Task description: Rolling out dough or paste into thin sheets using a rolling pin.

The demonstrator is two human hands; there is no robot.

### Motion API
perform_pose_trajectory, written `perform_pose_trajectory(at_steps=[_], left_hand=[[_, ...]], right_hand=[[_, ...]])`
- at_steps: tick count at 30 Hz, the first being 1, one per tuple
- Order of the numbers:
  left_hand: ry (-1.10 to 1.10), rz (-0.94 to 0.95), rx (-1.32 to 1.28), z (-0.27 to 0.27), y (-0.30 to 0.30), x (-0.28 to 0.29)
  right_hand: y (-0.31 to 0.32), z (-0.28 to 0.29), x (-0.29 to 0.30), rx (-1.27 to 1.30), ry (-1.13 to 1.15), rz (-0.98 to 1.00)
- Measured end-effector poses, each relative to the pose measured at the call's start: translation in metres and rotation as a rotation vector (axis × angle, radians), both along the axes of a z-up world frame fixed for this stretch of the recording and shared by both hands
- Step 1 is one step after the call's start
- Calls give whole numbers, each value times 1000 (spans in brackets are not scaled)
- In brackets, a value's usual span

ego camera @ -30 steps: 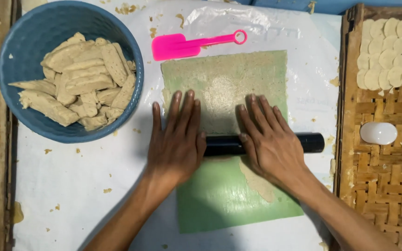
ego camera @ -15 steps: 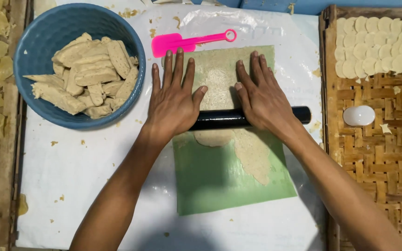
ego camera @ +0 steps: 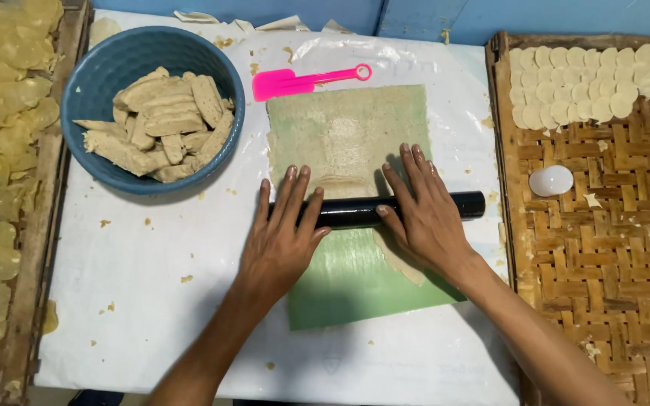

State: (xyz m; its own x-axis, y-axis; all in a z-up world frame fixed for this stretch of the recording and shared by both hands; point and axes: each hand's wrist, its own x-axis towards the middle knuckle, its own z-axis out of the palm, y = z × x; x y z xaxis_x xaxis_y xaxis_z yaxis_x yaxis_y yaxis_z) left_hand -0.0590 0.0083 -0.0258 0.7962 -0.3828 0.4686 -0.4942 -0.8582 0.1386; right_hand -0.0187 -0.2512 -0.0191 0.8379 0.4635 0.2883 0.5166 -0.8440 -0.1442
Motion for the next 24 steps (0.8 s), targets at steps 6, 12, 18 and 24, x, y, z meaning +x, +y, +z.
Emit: perform_pose_trajectory(at_steps=[6,12,18,24], left_hand=[[0,41,24,-3,-7,-3],[-56,149,56,3,-16,10],[52,126,-108,5,-15,50],[26,154,-107,4,-12,96]], right_hand=[[2,6,-2,-32,-3,3],[16,0,0,-71,-59,16],[21,3,39,-101,8,23],[30,25,80,-102,239,-17]])
